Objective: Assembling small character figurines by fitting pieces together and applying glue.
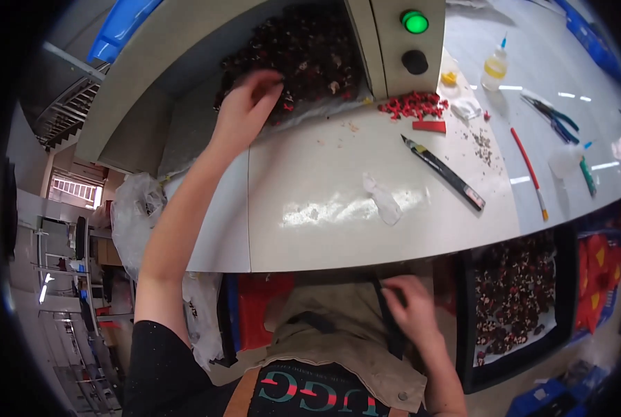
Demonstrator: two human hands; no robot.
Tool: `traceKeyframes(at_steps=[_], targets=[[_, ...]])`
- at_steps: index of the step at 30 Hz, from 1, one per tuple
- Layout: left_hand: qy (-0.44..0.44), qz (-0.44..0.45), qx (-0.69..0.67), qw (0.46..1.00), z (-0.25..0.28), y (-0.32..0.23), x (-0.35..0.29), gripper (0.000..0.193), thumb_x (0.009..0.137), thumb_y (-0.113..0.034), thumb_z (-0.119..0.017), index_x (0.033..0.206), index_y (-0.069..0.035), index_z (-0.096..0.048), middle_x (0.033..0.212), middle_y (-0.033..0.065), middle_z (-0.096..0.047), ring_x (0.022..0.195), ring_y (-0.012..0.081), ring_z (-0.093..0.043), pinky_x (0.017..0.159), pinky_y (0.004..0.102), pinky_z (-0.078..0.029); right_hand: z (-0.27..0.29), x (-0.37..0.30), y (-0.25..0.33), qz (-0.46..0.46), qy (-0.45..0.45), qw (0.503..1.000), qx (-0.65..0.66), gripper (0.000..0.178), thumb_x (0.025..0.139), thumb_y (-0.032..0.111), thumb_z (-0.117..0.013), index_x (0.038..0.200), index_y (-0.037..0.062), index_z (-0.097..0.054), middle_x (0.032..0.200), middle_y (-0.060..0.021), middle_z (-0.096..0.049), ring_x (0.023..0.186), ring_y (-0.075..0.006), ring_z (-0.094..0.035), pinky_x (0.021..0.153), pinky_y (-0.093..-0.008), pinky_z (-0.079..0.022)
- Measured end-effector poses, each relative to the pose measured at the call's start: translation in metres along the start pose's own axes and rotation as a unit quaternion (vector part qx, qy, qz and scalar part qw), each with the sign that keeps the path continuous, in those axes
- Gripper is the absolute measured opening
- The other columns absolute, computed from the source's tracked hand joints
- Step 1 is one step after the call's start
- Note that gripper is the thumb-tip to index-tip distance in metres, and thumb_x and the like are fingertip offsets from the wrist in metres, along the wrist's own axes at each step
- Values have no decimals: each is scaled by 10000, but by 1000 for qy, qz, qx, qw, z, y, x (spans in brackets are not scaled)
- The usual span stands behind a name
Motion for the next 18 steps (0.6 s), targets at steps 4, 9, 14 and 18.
traceKeyframes(at_steps=[4, 9, 14, 18], targets=[[-66, -120, 219, 966, 7, 35, 72, 244, 811, -192, -643, 1035, -100, -620, 1053, 86, -591, 1009, 257, -562, 831, 356, -462, -23, 12, 8, 51, 38, 995, -72, 153, 763, 41, -682, 906, 39, -627, 874, -127, -607, 837, -309, -575, 736, -368, -453], [-9, -179, 425, 887, -14, 14, 76, 287, 760, -224, -695, 1021, -139, -614, 1076, 64, -580, 1055, 280, -532, 894, 427, -427, -20, 11, -3, 9, 16, 998, -56, 137, 775, 61, -678, 903, 49, -630, 889, -123, -614, 874, -313, -572, 768, -375, -443], [-107, -201, 382, 896, -6, 16, 57, 281, 767, -237, -704, 1003, -109, -623, 1024, 71, -600, 989, 271, -561, 834, 374, -452, -19, 3, 3, 7, 42, 998, -51, 128, 786, 60, -669, 906, 42, -630, 899, -121, -618, 876, -304, -577, 770, -363, -450], [-117, -71, -81, 987, 21, 31, 31, 350, 837, -289, -676, 1082, -48, -610, 1088, 94, -615, 971, 222, -593, 804, 312, -475, -13, -9, 6, 10, 42, 999, -11, 123, 791, 51, -664, 904, 25, -624, 912, -120, -620, 882, -289, -587, 784, -348, -458]])
Point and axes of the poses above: each hand's wrist, its own x-axis towards the middle knuckle, its own z-axis out of the back of the hand, y = z × x, the point moved 8 cm from there along x, towards the middle knuckle
